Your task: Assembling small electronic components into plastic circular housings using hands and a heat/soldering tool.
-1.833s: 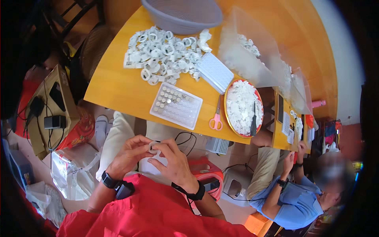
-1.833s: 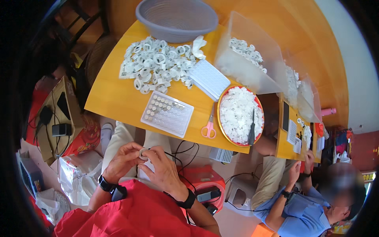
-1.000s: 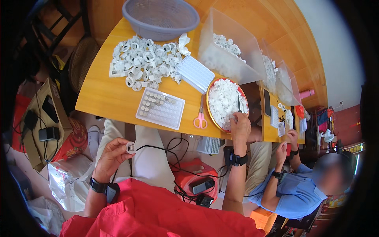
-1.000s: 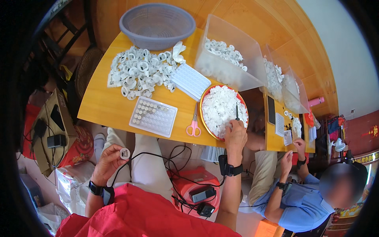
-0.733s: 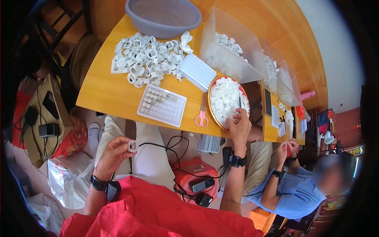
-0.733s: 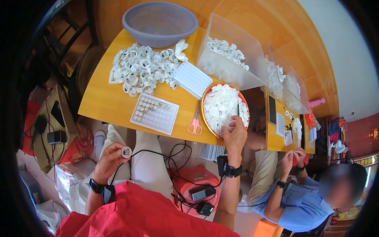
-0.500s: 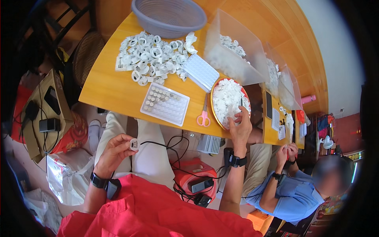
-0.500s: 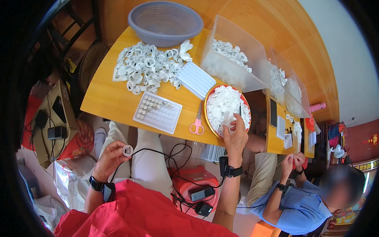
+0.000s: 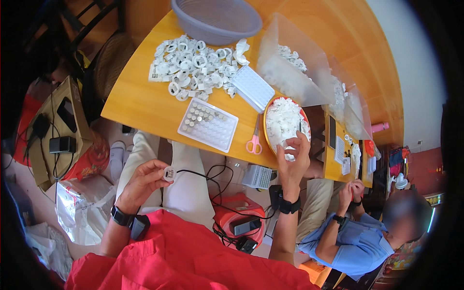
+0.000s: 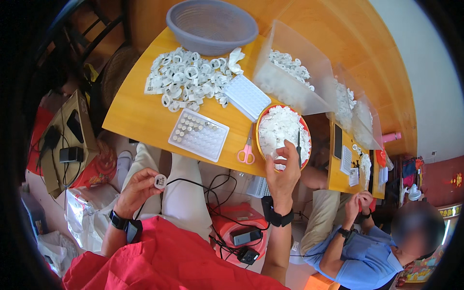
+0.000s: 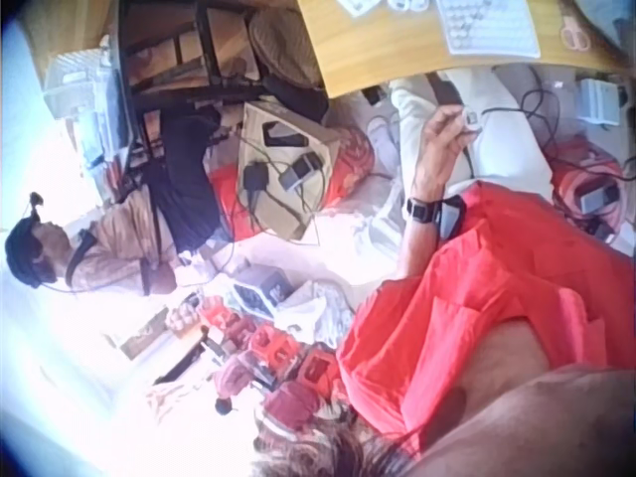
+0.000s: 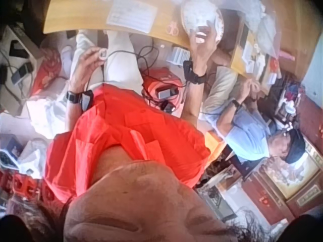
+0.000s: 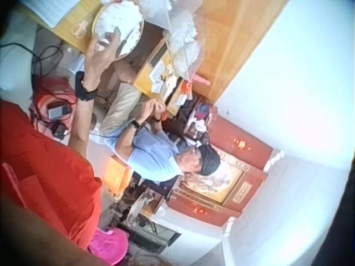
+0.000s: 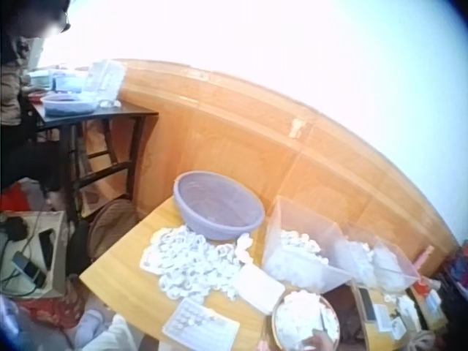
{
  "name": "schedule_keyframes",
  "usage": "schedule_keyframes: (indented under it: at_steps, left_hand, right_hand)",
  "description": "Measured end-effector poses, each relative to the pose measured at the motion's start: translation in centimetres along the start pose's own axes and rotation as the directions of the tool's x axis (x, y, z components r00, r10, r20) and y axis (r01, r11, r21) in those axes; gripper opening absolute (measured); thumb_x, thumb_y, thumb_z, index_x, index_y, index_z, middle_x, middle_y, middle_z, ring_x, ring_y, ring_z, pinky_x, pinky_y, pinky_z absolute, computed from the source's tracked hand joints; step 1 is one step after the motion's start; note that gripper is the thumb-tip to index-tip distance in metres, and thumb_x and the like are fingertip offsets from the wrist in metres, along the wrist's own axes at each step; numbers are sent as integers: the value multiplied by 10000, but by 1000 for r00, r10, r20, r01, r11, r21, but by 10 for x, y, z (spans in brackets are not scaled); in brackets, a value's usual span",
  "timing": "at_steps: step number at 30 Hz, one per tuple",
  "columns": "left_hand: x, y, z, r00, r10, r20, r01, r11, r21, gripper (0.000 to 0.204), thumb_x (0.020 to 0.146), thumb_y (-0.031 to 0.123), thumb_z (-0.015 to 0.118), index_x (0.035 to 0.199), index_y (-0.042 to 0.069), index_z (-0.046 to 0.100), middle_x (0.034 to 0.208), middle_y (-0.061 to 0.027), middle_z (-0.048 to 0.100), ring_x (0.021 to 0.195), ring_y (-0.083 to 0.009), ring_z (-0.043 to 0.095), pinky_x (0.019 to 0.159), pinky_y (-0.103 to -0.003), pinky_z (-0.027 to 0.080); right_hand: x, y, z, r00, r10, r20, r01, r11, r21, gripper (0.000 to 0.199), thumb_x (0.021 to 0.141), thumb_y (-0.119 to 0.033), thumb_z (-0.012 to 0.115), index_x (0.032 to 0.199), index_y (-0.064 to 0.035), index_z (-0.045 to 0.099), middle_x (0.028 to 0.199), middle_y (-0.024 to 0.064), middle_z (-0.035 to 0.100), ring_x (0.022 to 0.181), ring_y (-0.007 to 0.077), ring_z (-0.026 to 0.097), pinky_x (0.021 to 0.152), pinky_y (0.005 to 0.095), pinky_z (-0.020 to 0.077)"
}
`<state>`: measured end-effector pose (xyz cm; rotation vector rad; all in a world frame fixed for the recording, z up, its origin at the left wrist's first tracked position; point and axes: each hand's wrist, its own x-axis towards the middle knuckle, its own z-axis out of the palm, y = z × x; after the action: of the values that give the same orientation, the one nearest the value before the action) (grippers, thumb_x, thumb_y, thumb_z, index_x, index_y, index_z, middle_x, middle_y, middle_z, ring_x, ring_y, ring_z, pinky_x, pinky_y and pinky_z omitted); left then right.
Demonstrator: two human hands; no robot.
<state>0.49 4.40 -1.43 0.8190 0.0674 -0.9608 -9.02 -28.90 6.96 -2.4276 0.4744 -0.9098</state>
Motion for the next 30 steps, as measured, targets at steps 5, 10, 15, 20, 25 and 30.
schedule_keyframes:
  at_steps: [5,10,15,20,25,30]
  left_hand:
    - [-3,7,8,999,-18,44,18,1000,14,157,879,93,543,1011,7,546,966,-77,596,858,-157,613,773,-265,529]
    - [-8,9,12,995,-6,100,3,1000,23,187,879,121,547,1028,9,534,962,-82,588,852,-180,616,784,-298,523]
    - [-8,11,26,981,-14,193,18,1000,-22,248,894,136,529,1101,3,510,991,-76,562,898,-197,606,813,-310,514]
    - [-9,12,26,964,-49,261,70,995,-70,292,914,148,498,1164,-4,501,1078,-64,551,933,-160,596,852,-296,495]
    - [-6,6,20,958,-88,273,104,994,-45,290,912,145,500,1160,-6,510,1065,-63,561,909,-135,596,834,-276,494]
    - [-7,8,18,959,-98,268,117,991,-57,287,906,155,512,1147,-1,518,1015,-53,574,897,-127,592,826,-270,494]
  right_hand:
    - [-12,-44,17,974,-217,69,215,976,29,419,679,51,674,1067,11,521,876,121,582,658,196,579,564,289,476]
    - [-34,-70,40,954,-251,164,215,954,211,425,667,40,699,1051,5,520,898,128,608,645,199,582,591,293,484]
    - [-59,-98,66,925,-99,366,-75,897,435,459,666,49,705,1078,12,507,923,130,611,790,191,638,687,276,518]
    - [-74,-112,81,900,-115,419,-150,823,548,503,689,89,665,1141,10,458,1019,137,575,895,221,631,759,316,525]
    - [-76,-118,86,771,230,594,-635,204,745,357,798,50,560,1140,29,463,1027,131,575,918,240,623,782,316,515]
    - [-77,-94,85,531,274,802,-812,-105,574,231,887,-76,491,1087,32,530,958,135,610,888,237,633,718,297,529]
